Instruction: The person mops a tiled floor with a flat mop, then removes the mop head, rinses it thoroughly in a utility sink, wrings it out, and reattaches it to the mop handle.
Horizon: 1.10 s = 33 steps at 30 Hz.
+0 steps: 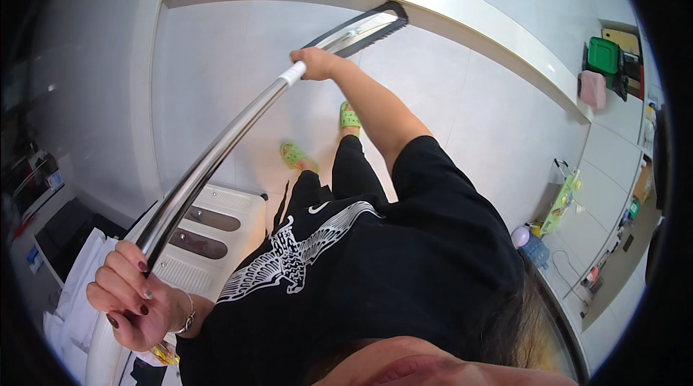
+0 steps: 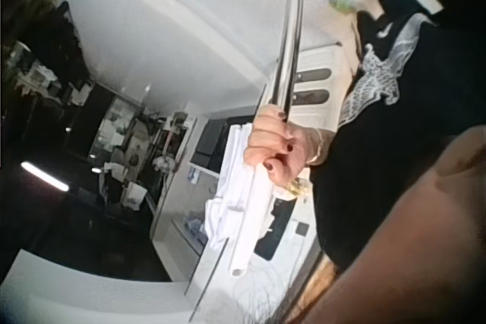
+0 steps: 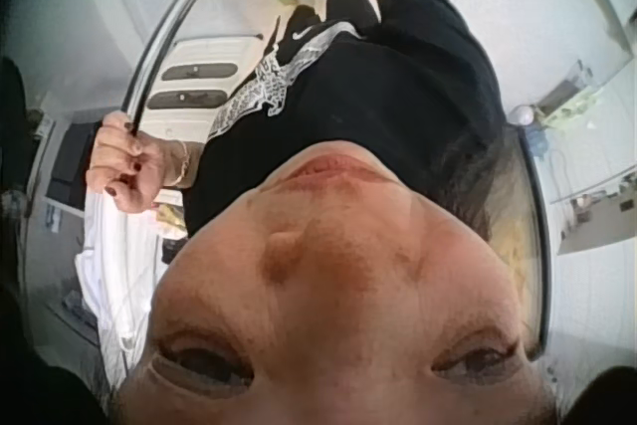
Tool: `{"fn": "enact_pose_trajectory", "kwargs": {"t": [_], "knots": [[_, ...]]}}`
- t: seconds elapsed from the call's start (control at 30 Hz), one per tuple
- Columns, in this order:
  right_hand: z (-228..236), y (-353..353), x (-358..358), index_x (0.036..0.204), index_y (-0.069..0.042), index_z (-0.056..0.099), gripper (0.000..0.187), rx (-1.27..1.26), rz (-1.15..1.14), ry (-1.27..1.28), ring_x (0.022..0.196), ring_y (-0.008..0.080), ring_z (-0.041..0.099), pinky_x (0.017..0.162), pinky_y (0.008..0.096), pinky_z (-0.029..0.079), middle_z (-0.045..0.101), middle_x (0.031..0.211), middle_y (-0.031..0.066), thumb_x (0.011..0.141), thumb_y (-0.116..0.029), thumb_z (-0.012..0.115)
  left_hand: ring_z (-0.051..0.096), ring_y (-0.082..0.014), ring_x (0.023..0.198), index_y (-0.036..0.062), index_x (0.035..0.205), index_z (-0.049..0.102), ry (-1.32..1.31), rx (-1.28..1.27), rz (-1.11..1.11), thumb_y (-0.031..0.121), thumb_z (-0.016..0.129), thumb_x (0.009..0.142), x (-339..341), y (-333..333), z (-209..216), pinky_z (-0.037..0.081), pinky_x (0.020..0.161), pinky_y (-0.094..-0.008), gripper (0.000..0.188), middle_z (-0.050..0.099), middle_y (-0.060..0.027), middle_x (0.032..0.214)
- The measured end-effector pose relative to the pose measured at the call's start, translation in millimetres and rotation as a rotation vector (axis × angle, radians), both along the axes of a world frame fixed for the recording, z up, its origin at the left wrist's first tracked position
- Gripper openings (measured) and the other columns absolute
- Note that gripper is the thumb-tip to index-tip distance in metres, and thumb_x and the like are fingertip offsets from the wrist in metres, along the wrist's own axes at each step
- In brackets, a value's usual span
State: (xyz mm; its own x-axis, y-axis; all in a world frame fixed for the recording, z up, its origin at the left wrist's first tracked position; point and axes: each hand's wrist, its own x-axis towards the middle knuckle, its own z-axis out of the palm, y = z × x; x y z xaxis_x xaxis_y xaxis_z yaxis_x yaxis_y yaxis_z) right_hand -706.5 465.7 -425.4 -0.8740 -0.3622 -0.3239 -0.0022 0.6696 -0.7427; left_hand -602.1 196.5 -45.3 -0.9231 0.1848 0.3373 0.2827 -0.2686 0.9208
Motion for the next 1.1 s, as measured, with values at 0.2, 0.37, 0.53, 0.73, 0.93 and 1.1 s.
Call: {"fn": "enact_pose_trajectory", "kwargs": {"t": [0.2,0.37,0.53,0.73,0.93,1.1], "knots": [[19,-105,-25,0.096,-0.012,0.055,0.034,-0.047,0.280,-0.039,0.087,0.0303,0.056,0.072,0.0376,0.045,0.060,0.087,0.0129,0.062,-0.005,0.055,0.034,-0.0110,0.053,0.0127,0.062,0.031,-0.001,-0.084,0.338,0.019,0.045,0.076,37,-59,15,0.024,0.061,-0.0315,0.021,0.034,0.0004,0.052],[59,-183,2,0.097,-0.014,0.056,0.031,0.004,0.397,0.040,0.086,0.0280,0.057,0.071,0.0382,0.045,0.061,0.085,0.0101,0.067,-0.010,0.050,0.030,-0.0113,0.052,0.0120,0.059,0.029,0.017,0.168,0.468,0.014,0.046,0.073,79,-140,56,0.025,0.061,-0.0302,0.022,0.027,0.0001,0.052],[96,-247,80,0.079,-0.012,0.054,0.019,-0.124,0.326,0.187,0.079,0.0283,0.055,0.072,0.0380,0.041,0.057,0.073,0.0083,0.061,-0.007,0.052,0.031,-0.0086,0.040,0.0145,0.056,0.032,0.141,0.132,0.517,0.014,0.051,0.066,148,-231,116,0.027,0.057,-0.0268,0.022,0.034,0.0036,0.042],[51,-250,137,0.072,-0.009,0.050,0.016,-0.122,0.144,0.259,0.078,0.0299,0.053,0.071,0.0376,0.041,0.056,0.071,0.0101,0.058,-0.005,0.057,0.032,-0.0045,0.031,0.0134,0.055,0.033,0.097,0.373,0.507,0.017,0.052,0.061,136,-254,58,0.023,0.041,-0.0172,0.020,0.034,0.0055,0.036],[-21,-234,135,0.076,-0.011,0.051,0.017,0.061,0.022,0.134,0.082,0.0297,0.052,0.073,0.0455,0.039,0.057,0.080,0.0069,0.061,-0.003,0.056,0.033,-0.0064,0.038,0.0145,0.059,0.034,-0.094,0.097,0.407,0.021,0.057,0.067,116,-236,-25,0.027,0.042,-0.0227,0.025,0.038,0.0042,0.045],[-38,-253,108,0.073,-0.009,0.050,0.010,-0.035,-0.080,0.313,0.078,0.0328,0.052,0.069,0.0429,0.041,0.056,0.075,0.0090,0.065,-0.007,0.055,0.035,-0.0068,0.038,0.0151,0.056,0.032,-0.024,0.071,0.318,0.021,0.057,0.065,117,-235,-27,0.025,0.043,-0.0223,0.028,0.040,0.0031,0.044]]}}
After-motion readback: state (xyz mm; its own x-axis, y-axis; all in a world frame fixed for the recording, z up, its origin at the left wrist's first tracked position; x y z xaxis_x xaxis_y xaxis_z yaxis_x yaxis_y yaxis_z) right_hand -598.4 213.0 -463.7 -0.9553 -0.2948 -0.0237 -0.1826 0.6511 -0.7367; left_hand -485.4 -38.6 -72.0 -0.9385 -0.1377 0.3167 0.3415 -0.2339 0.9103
